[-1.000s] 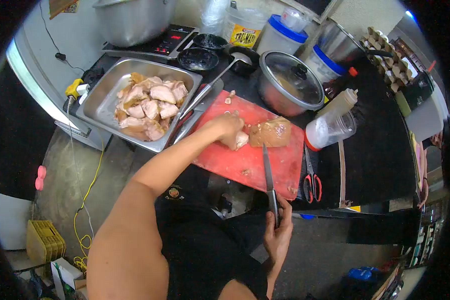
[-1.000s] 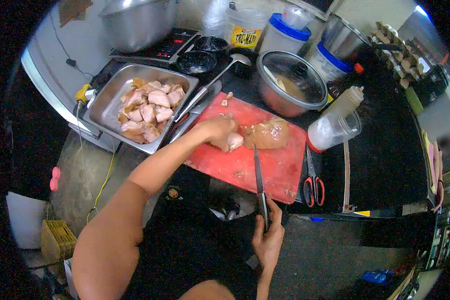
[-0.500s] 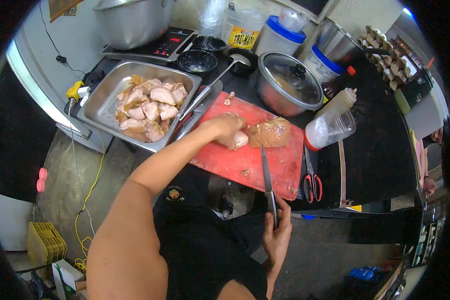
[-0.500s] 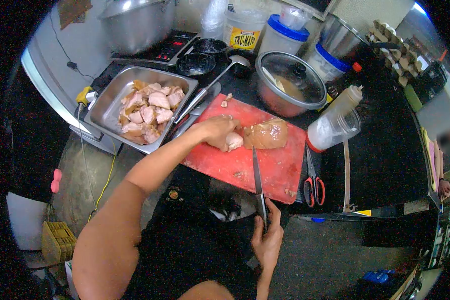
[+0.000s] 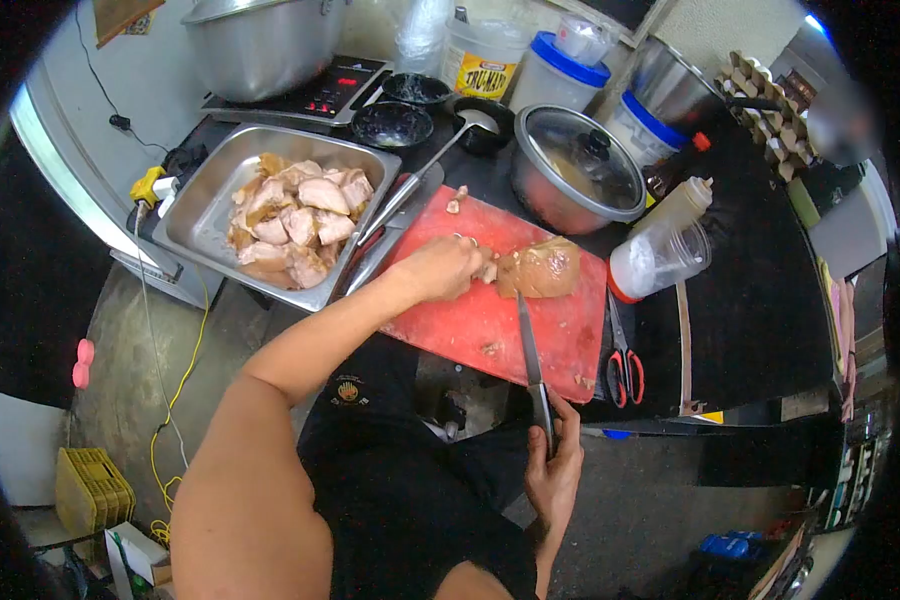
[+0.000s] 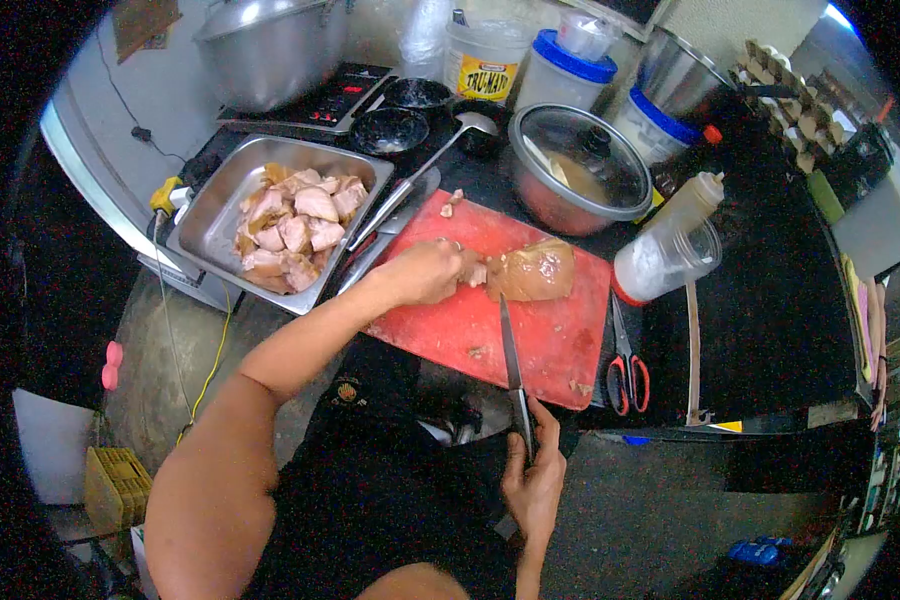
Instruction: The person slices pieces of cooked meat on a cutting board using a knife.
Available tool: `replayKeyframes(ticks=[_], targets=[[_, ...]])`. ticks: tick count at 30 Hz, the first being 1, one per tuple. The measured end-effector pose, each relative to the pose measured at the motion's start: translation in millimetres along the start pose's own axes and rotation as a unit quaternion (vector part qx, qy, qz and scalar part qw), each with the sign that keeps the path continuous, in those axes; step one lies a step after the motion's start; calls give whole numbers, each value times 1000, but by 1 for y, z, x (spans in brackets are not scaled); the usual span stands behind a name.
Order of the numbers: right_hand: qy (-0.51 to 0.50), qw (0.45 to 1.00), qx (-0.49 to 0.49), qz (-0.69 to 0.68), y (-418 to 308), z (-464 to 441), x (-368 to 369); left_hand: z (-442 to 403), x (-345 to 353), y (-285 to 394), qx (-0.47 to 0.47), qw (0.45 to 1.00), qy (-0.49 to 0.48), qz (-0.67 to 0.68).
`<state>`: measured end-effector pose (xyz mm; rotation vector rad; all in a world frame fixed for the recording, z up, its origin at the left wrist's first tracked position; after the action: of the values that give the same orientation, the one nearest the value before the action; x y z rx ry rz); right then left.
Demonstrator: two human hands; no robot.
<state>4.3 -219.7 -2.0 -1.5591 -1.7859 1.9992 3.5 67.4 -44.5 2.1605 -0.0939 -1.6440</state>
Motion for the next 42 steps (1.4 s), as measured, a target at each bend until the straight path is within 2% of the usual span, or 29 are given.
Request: replayKeyframes(ticks=[3,9,12,13,15,17,19,20,23,27,30,33,37,42], targets=[[-2,1000,-1,9,1,-1,0,-11,2,-17,-16,999,35,19],[13,1000,-18,-1,2,-1,0,-18,-12,-39,-151,978,120,79],[28,999,-17,-4,1,0,-4,-18,-21,-46,-169,979,28,110],[33,999,-15,-1,1,0,-5,-16,-16,-49,-167,958,21,232],[42,998,-42,11,-1,-1,-6,-12,-6,-51,-156,874,7,461],[44,998,-48,13,-2,-3,-6,-9,0,-45,-147,812,-43,563],[37,999,-30,6,-2,-4,-6,-1,-3,-32,-143,717,-78,677],[35,999,-23,0,0,-4,-6,1,-7,-27,-126,708,-99,688],[34,999,-23,-11,2,-3,-5,7,-23,-18,-108,709,-94,690],[41,998,-46,0,-2,-4,-5,11,-35,-12,-89,739,-76,664],[40,998,-45,2,1,-3,-5,15,-52,-7,-46,795,-45,603],[33,999,-36,3,1,-3,-5,16,-74,3,51,830,31,554],[35,999,-28,-16,4,-2,-4,21,-98,18,88,824,57,557],[36,998,-43,-9,6,-1,-3,25,-108,25,90,824,53,557]])
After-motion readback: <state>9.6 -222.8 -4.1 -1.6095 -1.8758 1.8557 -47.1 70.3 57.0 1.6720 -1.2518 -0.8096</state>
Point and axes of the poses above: each hand's wrist, its own z-axis away from the middle knuckle, its own x-axis out of the palm, y = z × x, the point moved 6 cm from there along -z, towards the middle knuckle, and after that the axes turned 5 degrees about -x, right-handed, at the moved point
